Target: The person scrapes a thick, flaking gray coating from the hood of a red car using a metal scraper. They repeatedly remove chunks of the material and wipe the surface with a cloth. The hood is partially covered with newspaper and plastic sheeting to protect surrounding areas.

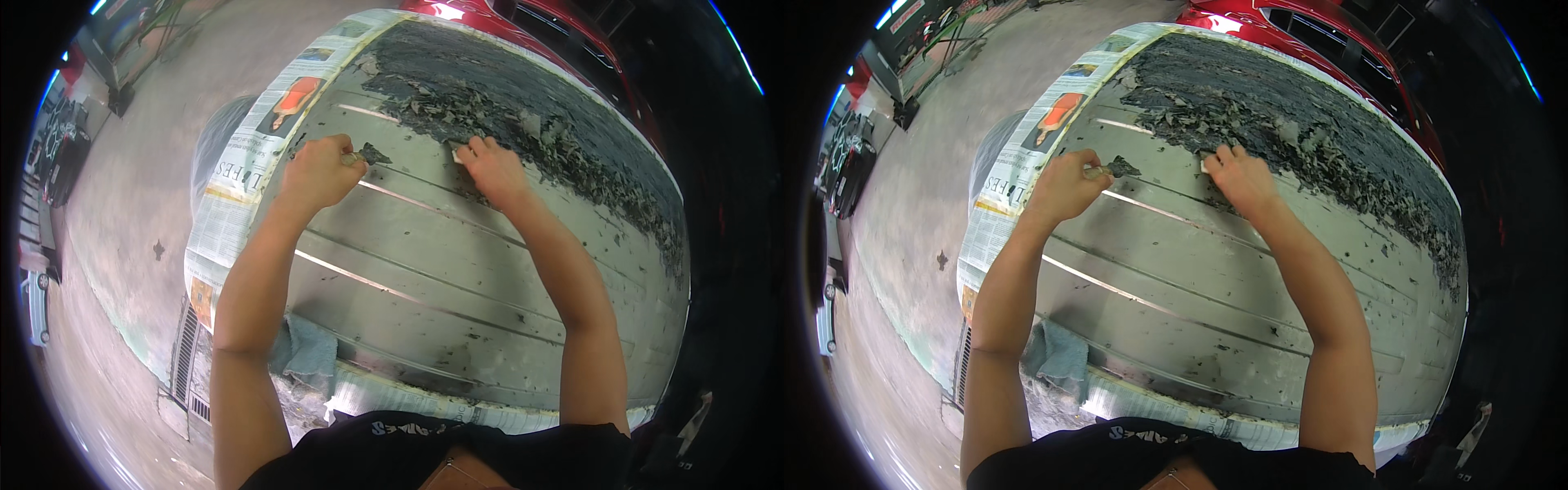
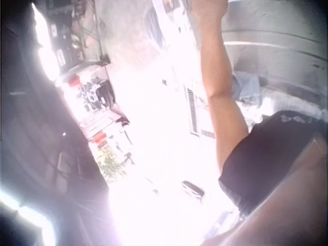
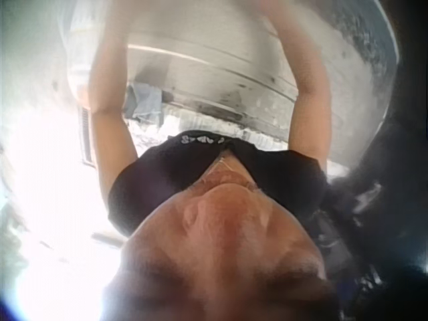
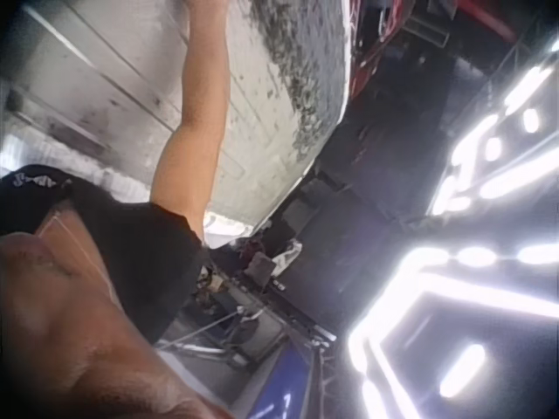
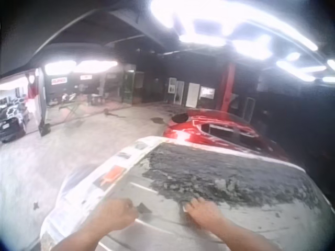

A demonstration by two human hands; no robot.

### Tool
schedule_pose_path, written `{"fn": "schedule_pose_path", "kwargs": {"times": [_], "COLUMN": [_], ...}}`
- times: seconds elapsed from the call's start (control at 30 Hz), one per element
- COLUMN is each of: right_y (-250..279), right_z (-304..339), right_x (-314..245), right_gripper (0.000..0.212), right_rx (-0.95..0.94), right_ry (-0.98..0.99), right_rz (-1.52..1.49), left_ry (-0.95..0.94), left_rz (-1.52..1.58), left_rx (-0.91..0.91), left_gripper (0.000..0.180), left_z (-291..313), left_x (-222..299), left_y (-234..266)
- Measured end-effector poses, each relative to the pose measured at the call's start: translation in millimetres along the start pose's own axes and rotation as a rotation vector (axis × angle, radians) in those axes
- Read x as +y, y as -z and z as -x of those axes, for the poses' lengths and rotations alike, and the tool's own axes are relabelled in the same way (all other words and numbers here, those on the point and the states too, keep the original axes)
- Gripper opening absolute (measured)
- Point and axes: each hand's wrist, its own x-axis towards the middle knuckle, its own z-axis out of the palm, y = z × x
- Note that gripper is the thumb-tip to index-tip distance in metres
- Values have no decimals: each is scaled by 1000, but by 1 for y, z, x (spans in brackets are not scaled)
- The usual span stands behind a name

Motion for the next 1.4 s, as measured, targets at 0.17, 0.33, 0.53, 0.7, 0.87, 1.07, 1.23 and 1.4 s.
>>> {"fn": "schedule_pose_path", "kwargs": {"times": [0.17,0.33,0.53,0.7,0.87,1.07,1.23,1.4], "right_y": [20,53,78,83,84,79,76,77], "right_z": [-2,47,137,184,193,207,203,200], "right_x": [45,36,55,75,69,64,71,71], "right_gripper": [20,16,10,10,9,10,9,10], "right_rx": [27,73,186,141,177,182,191,173], "right_ry": [-203,-380,-454,-562,-618,-623,-668,-632], "right_rz": [-34,-278,-398,-376,-480,-445,-487,-438], "left_ry": [73,168,-94,-240,-282,-491,-815,-780], "left_rz": [97,130,-78,-70,9,115,33,22], "left_rx": [110,174,259,20,-173,-492,-360,-147], "left_gripper": [39,34,33,42,45,42,41,39], "left_z": [-21,-62,-94,-145,-209,-223,-205,-171], "left_x": [-21,-17,-33,-58,-70,12,106,144], "left_y": [-11,-37,-25,4,-1,-43,-80,-23]}}
